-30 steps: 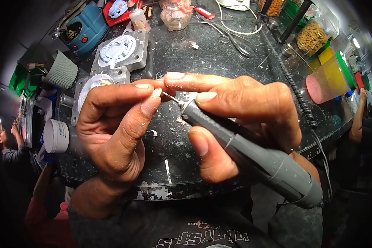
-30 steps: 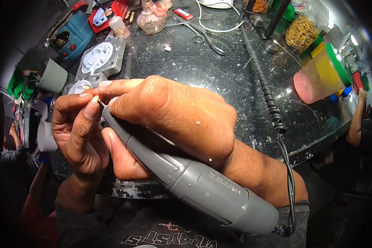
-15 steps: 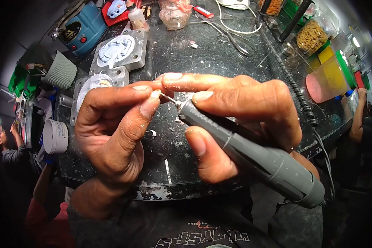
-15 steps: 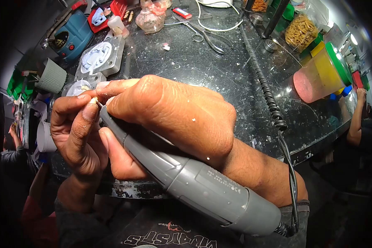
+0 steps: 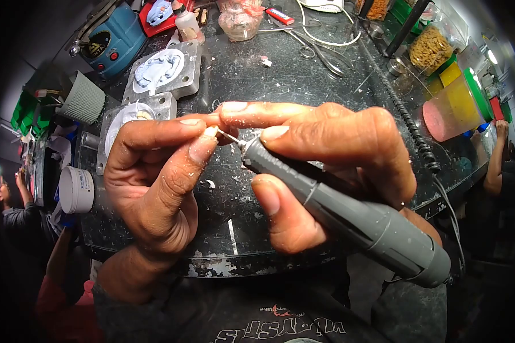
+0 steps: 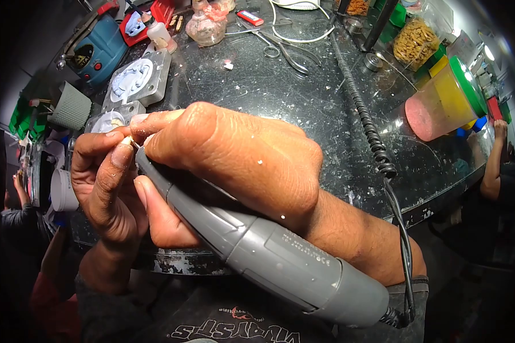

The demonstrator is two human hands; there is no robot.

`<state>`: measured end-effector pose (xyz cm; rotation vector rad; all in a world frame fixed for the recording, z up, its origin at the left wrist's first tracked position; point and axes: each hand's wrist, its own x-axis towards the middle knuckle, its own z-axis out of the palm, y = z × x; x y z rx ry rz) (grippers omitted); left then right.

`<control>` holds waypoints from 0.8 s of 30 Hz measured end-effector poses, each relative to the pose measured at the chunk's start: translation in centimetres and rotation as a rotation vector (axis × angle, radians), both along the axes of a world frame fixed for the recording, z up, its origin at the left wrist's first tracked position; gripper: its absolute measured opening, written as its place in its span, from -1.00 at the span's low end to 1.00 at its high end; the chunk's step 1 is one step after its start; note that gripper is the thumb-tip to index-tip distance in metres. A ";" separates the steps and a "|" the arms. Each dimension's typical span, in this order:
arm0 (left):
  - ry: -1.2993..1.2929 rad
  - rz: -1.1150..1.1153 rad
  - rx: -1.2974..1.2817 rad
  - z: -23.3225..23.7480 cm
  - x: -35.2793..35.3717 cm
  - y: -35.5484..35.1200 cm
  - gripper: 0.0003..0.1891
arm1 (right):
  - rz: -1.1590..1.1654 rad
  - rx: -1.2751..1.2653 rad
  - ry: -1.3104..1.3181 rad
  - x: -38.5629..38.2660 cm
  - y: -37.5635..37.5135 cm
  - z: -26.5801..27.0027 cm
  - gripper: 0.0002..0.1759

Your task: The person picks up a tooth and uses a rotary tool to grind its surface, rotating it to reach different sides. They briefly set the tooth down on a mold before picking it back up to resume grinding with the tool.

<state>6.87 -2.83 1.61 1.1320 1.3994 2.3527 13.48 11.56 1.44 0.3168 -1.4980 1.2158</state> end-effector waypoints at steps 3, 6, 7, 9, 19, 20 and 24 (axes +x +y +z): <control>-0.003 -0.007 0.002 -0.1 0.0 0.0 -0.84 | 0.005 -0.049 0.020 -0.1 -0.1 -0.1 -0.78; -0.013 -0.016 0.001 -0.1 0.0 -0.1 -0.84 | 0.022 -0.072 0.020 0.0 -0.3 -0.2 -0.79; -0.021 -0.023 -0.002 -0.1 0.0 -0.1 -0.84 | 0.029 -0.094 0.015 0.0 -0.4 -0.1 -0.79; -0.029 -0.021 0.001 -0.1 0.0 -0.1 -0.84 | 0.012 -0.098 0.011 0.0 -0.5 -0.1 -0.79; -0.029 -0.033 -0.005 0.0 0.2 -0.2 -0.84 | 0.017 -0.051 0.030 -0.2 -0.2 -0.2 -0.77; -0.029 -0.033 -0.005 0.0 0.2 -0.2 -0.84 | 0.017 -0.051 0.030 -0.1 -0.2 -0.2 -0.77; -0.028 -0.020 -0.006 -0.2 0.0 -0.1 -0.84 | 0.025 -0.038 -0.034 0.7 0.1 0.2 -0.75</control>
